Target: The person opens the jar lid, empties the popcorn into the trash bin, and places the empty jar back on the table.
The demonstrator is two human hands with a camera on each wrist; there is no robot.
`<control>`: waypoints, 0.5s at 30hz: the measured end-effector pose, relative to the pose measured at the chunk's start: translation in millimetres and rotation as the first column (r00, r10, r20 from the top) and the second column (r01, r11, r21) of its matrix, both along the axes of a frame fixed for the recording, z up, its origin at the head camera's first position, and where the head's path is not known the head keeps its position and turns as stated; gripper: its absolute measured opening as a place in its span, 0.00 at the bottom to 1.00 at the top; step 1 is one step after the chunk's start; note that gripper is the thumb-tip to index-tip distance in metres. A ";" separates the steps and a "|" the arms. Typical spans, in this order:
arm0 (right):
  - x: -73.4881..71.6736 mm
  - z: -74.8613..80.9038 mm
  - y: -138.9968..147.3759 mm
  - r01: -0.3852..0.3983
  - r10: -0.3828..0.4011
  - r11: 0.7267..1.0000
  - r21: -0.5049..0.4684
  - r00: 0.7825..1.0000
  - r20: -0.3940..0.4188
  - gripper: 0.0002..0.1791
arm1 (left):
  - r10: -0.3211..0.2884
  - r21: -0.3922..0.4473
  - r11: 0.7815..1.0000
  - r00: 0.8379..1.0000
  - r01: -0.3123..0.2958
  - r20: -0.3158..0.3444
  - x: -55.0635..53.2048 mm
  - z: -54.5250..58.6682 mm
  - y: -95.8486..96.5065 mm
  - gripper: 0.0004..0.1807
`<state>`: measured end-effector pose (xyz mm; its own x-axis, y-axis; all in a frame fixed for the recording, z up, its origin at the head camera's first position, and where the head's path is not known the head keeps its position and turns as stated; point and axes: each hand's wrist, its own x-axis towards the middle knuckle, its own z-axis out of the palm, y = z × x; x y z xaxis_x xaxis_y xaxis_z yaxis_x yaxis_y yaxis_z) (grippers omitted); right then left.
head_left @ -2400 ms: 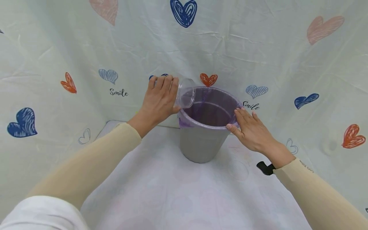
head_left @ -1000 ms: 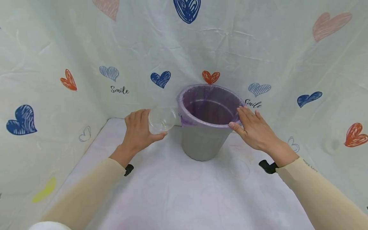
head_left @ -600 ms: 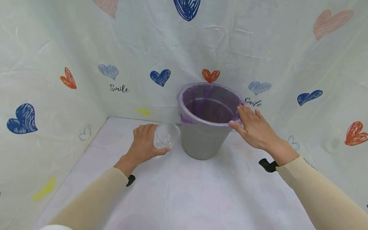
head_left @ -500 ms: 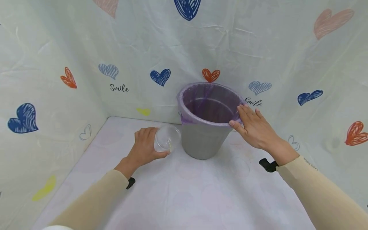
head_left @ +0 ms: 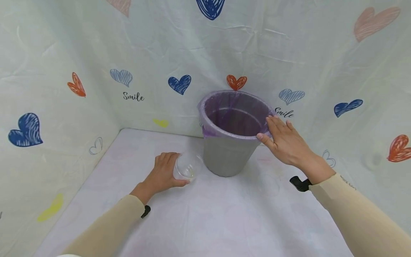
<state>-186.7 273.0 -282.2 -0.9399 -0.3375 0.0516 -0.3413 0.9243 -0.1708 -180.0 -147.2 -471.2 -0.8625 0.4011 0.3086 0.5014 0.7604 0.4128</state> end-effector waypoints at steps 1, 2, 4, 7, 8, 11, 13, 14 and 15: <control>-0.1 -0.1 0.0 0.000 0.000 1.000 0.000 1.000 0.000 0.49 | 0.000 0.006 1.000 1.000 0.000 0.010 0.7 -1.0 0.1 0.58; 0.0 -0.1 0.1 0.000 0.000 1.000 -0.001 1.000 0.000 0.49 | 0.001 0.010 1.000 1.000 -0.001 0.020 1.2 -2.5 0.2 0.58; -0.1 -0.3 0.3 0.001 -0.001 1.000 -0.002 1.000 0.001 0.49 | 0.001 0.020 1.000 0.999 -0.002 0.039 2.3 -5.7 0.4 0.57; -0.4 -0.5 0.3 -0.001 0.001 1.000 -0.001 1.000 0.002 0.49 | 0.003 0.023 1.000 0.998 -0.005 0.059 3.9 -11.1 0.2 0.57; -0.4 -0.4 0.2 -0.002 0.002 1.000 -0.002 1.000 0.002 0.49 | 0.005 0.021 1.000 0.998 -0.006 0.059 4.0 -12.9 0.0 0.57; -0.8 -0.3 0.0 -0.005 0.005 1.000 0.001 1.000 0.001 0.49 | 0.013 0.011 1.000 0.999 -0.014 0.046 4.3 -16.3 -1.1 0.56; -1.0 -0.2 -0.2 -0.004 0.004 1.000 0.002 1.000 0.001 0.49 | 0.021 0.007 1.000 0.999 -0.021 0.037 4.3 -15.9 -2.0 0.57; -1.0 -0.1 -0.2 -0.003 0.003 1.000 0.002 1.000 0.001 0.49 | 0.028 -0.002 1.000 0.999 -0.028 0.033 4.2 -15.6 -2.8 0.57; -1.0 -0.1 -0.3 -0.002 0.002 1.000 0.003 1.000 0.001 0.49 | 0.036 -0.012 0.999 0.999 -0.036 0.028 4.1 -14.8 -3.8 0.57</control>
